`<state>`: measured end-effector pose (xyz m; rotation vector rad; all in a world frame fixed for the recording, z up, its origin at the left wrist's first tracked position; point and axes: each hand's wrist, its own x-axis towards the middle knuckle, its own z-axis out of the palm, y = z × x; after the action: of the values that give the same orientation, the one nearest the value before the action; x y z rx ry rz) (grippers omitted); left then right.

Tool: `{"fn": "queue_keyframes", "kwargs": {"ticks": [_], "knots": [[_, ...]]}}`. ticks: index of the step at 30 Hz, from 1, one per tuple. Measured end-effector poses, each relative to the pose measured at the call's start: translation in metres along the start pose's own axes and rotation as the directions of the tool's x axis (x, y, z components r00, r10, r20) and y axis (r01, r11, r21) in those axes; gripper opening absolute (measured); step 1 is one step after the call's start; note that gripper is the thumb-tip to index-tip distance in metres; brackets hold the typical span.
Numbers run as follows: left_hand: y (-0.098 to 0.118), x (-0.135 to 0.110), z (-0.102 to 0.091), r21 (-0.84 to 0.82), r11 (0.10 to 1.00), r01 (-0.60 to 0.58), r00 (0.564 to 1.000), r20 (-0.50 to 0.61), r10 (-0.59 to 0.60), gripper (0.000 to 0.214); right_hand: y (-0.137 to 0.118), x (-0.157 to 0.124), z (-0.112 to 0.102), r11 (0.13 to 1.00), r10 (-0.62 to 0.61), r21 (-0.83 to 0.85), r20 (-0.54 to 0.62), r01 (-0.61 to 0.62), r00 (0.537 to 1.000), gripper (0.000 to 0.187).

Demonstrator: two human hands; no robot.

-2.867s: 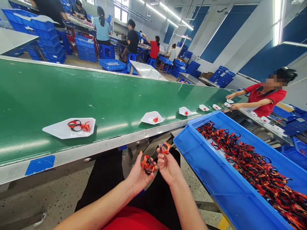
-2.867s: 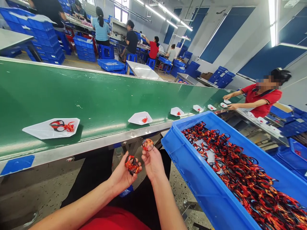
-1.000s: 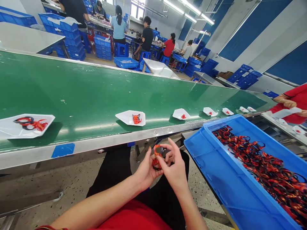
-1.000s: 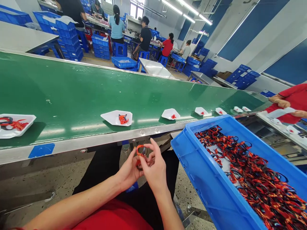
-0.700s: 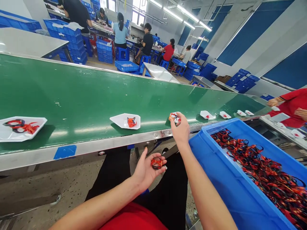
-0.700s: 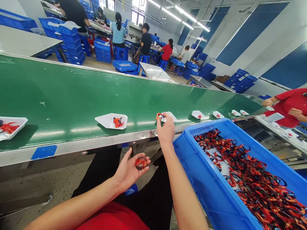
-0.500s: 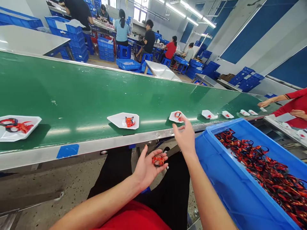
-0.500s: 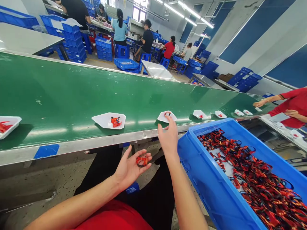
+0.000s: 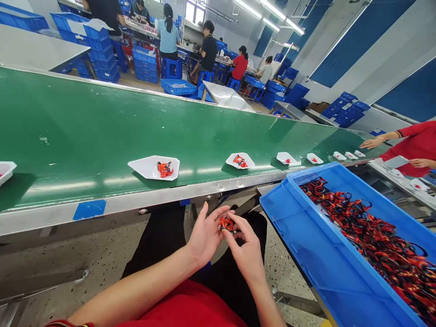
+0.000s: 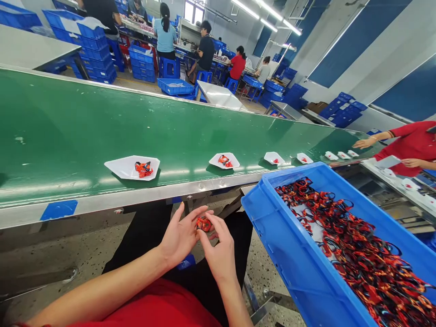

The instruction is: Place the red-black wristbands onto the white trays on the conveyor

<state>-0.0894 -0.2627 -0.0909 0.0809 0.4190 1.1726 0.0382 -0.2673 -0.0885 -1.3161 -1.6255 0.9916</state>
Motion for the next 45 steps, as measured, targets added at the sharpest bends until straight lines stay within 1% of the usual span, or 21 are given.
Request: {"fn": "queue_keyframes", "kwargs": {"ticks": [1,2,3,4,5,6,7,8,9,11,18,20,24,31,35,38,41,44,45], "knots": [[0.001,-0.001,0.001,0.003,1.0,-0.003,1.0,-0.006,0.003,0.055,0.0,0.0,-0.001,0.986,0.082,0.147,-0.008,-0.08,0.997,0.035],[0.001,-0.002,0.001,0.003,1.0,-0.004,1.0,-0.011,0.004,0.055,-0.001,-0.001,-0.001,0.936,0.168,0.312,0.006,-0.162,0.986,0.035],[0.002,-0.002,0.001,0.002,1.0,-0.005,1.0,-0.014,0.005,0.055,-0.001,-0.001,-0.003,0.849,0.246,0.473,0.039,-0.235,0.968,0.033],[0.002,-0.002,0.001,0.002,1.0,-0.004,1.0,-0.013,0.004,0.055,-0.001,-0.001,-0.004,0.737,0.309,0.608,0.087,-0.296,0.947,0.031],[0.002,-0.002,0.002,0.003,1.0,0.0,1.0,-0.011,0.0,0.055,-0.001,-0.002,-0.006,0.621,0.353,0.706,0.135,-0.34,0.926,0.028],[0.002,-0.002,0.002,0.006,1.0,0.003,1.0,-0.009,-0.003,0.054,-0.002,-0.002,-0.007,0.52,0.383,0.769,0.177,-0.37,0.907,0.026],[0.002,-0.002,0.001,0.008,1.0,0.007,1.0,-0.009,-0.007,0.054,-0.002,-0.002,-0.008,0.445,0.401,0.806,0.209,-0.39,0.892,0.024],[0.002,-0.002,0.001,0.01,1.0,0.011,1.0,-0.01,-0.011,0.054,-0.002,-0.001,-0.009,0.398,0.413,0.826,0.227,-0.399,0.882,0.023],[0.002,-0.001,0.001,0.012,1.0,0.016,1.0,-0.015,-0.016,0.054,-0.002,-0.001,-0.009,0.373,0.42,0.837,0.234,-0.401,0.877,0.023],[0.002,-0.001,0.0,0.016,1.0,0.023,0.999,-0.025,-0.022,0.053,-0.002,0.0,-0.009,0.364,0.42,0.842,0.233,-0.398,0.877,0.023],[0.003,0.002,-0.003,0.033,0.999,0.029,0.998,-0.05,-0.027,0.052,0.002,0.001,-0.005,0.413,0.399,0.819,0.23,-0.397,0.888,0.024],[0.003,0.002,-0.003,0.037,0.999,0.032,0.998,-0.064,-0.03,0.052,0.003,0.002,-0.003,0.398,0.404,0.824,0.237,-0.403,0.884,0.023],[0.003,0.003,-0.004,0.051,0.998,0.044,0.996,-0.086,-0.039,0.051,0.004,0.002,-0.001,0.326,0.414,0.849,0.267,-0.415,0.87,0.021],[0.002,0.005,-0.006,0.053,0.998,0.046,0.995,-0.093,-0.041,0.05,0.008,0.002,0.001,0.314,0.406,0.86,0.263,-0.404,0.875,0.023],[0.003,0.006,-0.008,0.06,0.997,0.045,0.995,-0.097,-0.039,0.05,0.007,0.001,0.003,0.272,0.407,0.874,0.275,-0.403,0.871,0.025],[0.001,0.007,-0.01,0.06,0.997,0.042,0.993,-0.112,-0.035,0.05,0.006,0.003,0.004,0.254,0.39,0.885,0.275,-0.39,0.879,0.027],[0.0,0.009,-0.014,0.046,0.998,0.047,0.991,-0.13,-0.041,0.051,0.002,0.013,-0.001,0.275,0.374,0.884,0.263,-0.377,0.889,0.029],[-0.001,0.012,-0.018,0.037,0.997,0.072,0.987,-0.148,-0.066,0.053,-0.008,0.036,-0.01,0.307,0.364,0.879,0.246,-0.365,0.898,0.027],[-0.001,0.013,-0.019,0.038,0.996,0.081,0.985,-0.156,-0.074,0.054,-0.012,0.046,-0.012,0.33,0.362,0.874,0.232,-0.357,0.903,0.026]]}}
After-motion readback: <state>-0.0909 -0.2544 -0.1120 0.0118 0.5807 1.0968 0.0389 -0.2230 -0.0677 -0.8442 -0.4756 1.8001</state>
